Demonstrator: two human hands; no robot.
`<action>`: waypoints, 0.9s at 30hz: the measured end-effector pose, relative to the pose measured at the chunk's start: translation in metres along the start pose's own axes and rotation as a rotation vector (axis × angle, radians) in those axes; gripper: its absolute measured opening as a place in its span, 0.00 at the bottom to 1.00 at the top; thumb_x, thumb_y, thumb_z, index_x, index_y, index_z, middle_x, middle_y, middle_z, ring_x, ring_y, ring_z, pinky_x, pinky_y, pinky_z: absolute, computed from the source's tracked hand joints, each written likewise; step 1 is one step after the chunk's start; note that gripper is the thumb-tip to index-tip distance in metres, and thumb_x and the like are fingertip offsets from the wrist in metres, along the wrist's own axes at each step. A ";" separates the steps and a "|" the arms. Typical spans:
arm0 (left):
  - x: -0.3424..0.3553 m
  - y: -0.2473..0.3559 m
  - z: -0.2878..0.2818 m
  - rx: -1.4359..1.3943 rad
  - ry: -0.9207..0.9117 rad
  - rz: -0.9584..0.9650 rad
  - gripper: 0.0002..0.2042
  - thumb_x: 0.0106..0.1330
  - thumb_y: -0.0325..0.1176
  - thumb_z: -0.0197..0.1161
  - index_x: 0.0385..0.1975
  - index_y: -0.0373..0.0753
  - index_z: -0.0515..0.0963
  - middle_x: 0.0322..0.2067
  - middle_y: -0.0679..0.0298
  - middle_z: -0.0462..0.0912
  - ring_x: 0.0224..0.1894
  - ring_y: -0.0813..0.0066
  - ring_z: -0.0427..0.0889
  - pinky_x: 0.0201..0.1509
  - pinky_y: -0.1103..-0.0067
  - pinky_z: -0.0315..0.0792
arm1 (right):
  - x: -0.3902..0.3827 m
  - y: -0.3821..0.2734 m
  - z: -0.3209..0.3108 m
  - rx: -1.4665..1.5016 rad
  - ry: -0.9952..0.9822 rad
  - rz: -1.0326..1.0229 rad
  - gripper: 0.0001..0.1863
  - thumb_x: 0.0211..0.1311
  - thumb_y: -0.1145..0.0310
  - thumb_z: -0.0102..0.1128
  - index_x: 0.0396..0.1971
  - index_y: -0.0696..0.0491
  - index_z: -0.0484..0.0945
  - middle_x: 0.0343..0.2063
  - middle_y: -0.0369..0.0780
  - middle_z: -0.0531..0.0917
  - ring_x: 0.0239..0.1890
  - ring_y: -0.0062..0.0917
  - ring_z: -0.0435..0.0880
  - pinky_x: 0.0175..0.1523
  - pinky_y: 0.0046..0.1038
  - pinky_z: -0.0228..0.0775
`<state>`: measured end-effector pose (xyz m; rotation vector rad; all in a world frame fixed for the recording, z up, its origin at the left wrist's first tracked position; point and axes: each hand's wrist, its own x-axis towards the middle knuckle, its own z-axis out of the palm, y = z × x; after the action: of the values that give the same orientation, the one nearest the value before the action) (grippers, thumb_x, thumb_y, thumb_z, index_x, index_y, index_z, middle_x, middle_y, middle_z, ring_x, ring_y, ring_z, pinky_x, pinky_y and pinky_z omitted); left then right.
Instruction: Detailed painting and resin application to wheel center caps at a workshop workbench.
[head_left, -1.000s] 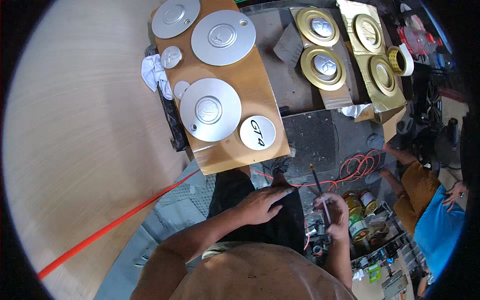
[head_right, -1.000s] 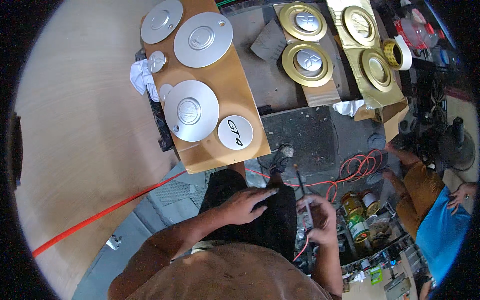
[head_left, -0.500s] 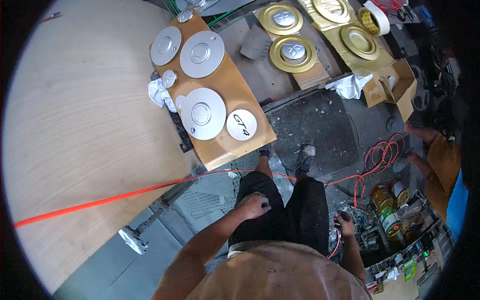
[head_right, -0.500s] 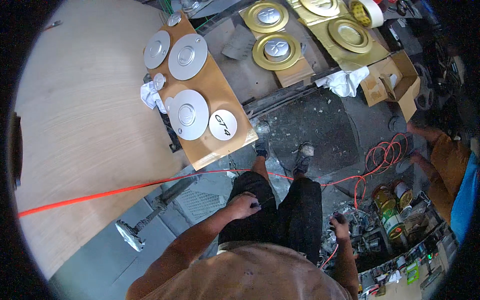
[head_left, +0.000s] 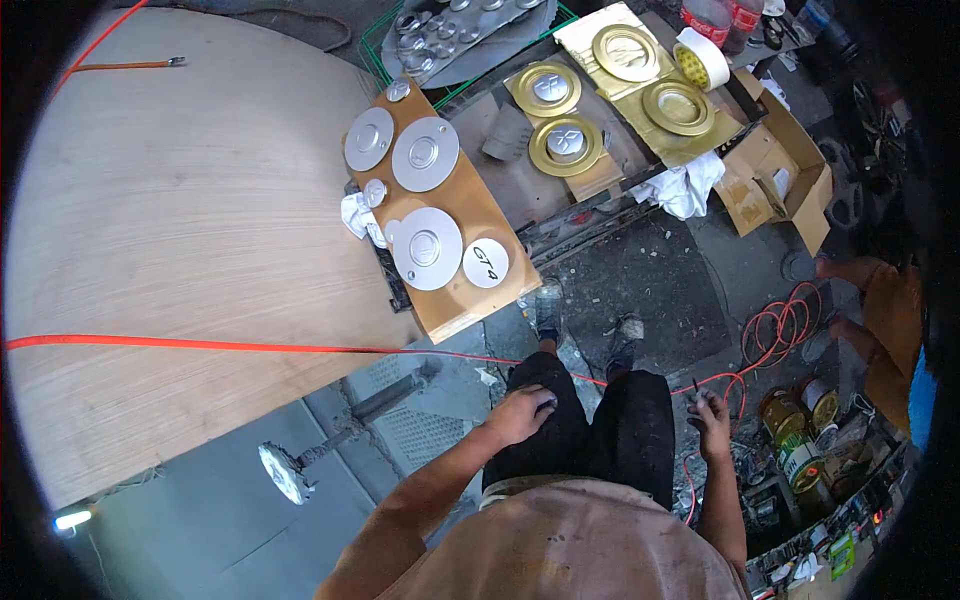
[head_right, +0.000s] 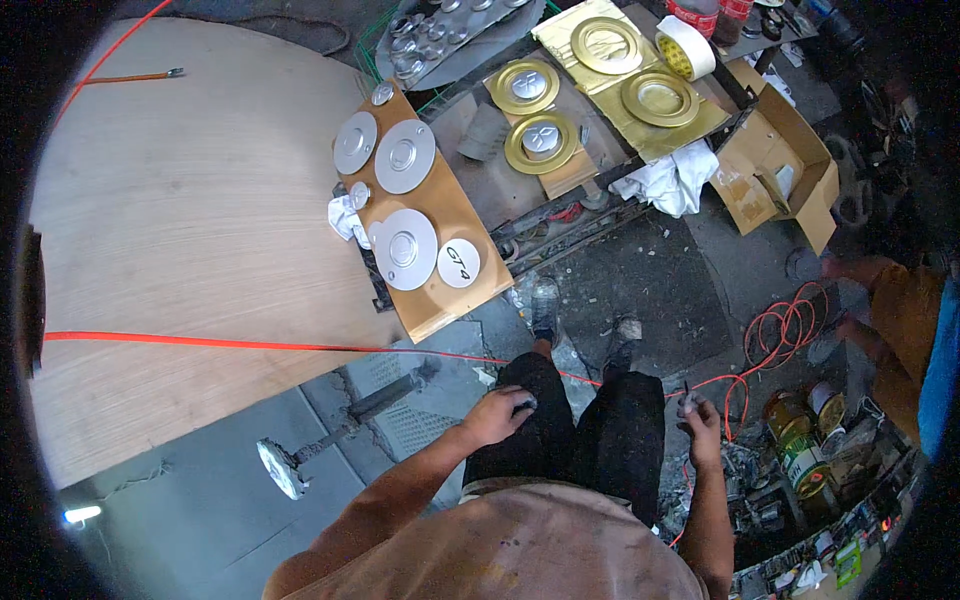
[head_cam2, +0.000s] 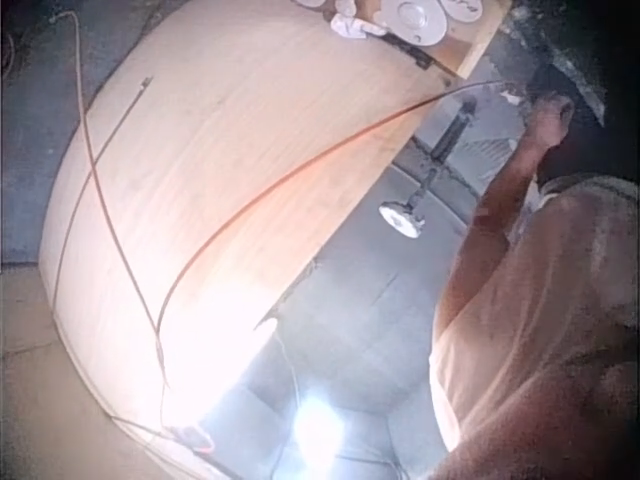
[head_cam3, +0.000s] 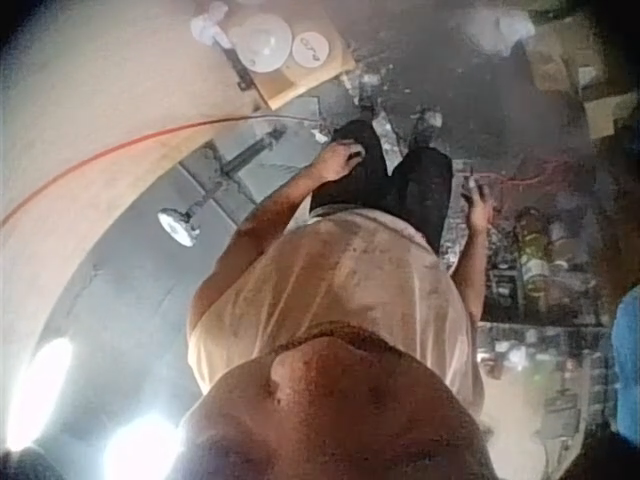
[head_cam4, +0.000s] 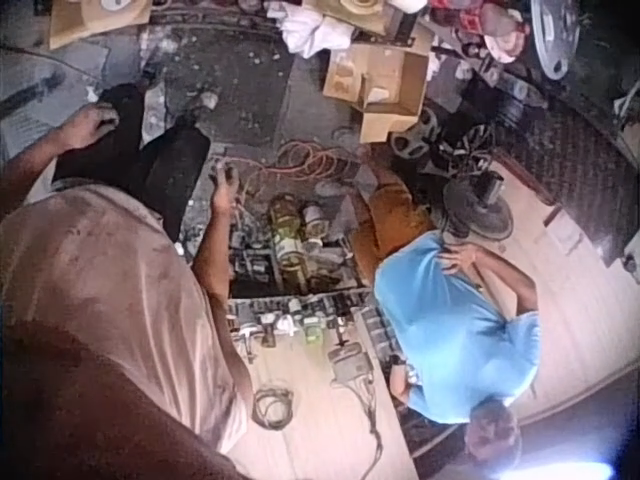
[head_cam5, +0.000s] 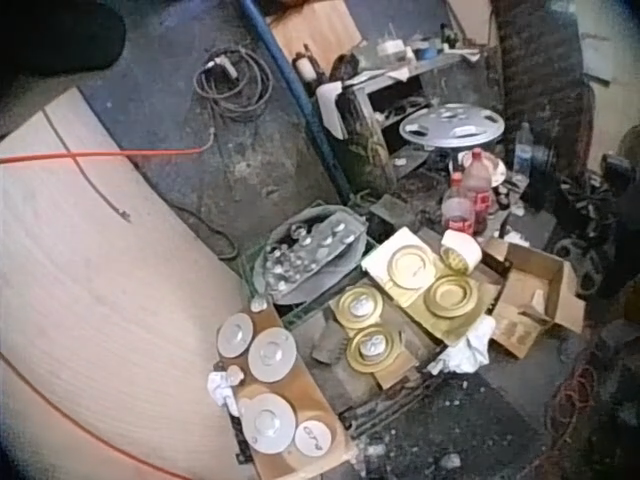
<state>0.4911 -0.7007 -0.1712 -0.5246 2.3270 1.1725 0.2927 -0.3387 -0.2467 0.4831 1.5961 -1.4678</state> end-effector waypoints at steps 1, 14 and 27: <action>-0.001 0.008 -0.005 0.001 -0.005 -0.006 0.12 0.64 0.35 0.63 0.43 0.38 0.78 0.41 0.49 0.82 0.47 0.48 0.80 0.53 0.61 0.74 | -0.001 -0.003 0.001 0.098 -0.039 -0.024 0.25 0.62 0.55 0.63 0.55 0.51 0.73 0.45 0.37 0.81 0.45 0.24 0.79 0.47 0.29 0.69; 0.044 0.034 -0.103 -0.153 0.362 0.542 0.31 0.59 0.25 0.67 0.63 0.38 0.64 0.50 0.51 0.82 0.44 0.51 0.84 0.50 0.64 0.77 | -0.032 -0.127 0.206 0.776 -0.761 -0.213 0.51 0.40 0.43 0.77 0.59 0.61 0.65 0.47 0.50 0.78 0.49 0.39 0.80 0.50 0.38 0.77; 0.059 -0.025 -0.117 -0.177 0.409 0.517 0.32 0.55 0.23 0.66 0.63 0.32 0.66 0.46 0.46 0.82 0.47 0.49 0.83 0.55 0.63 0.75 | -0.009 -0.122 0.304 0.644 -0.764 -0.176 0.48 0.46 0.42 0.73 0.59 0.62 0.66 0.45 0.50 0.78 0.49 0.38 0.80 0.51 0.35 0.76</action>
<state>0.4280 -0.8172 -0.1602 -0.2364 2.8308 1.6437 0.3063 -0.6472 -0.1383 0.0875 0.5622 -1.9825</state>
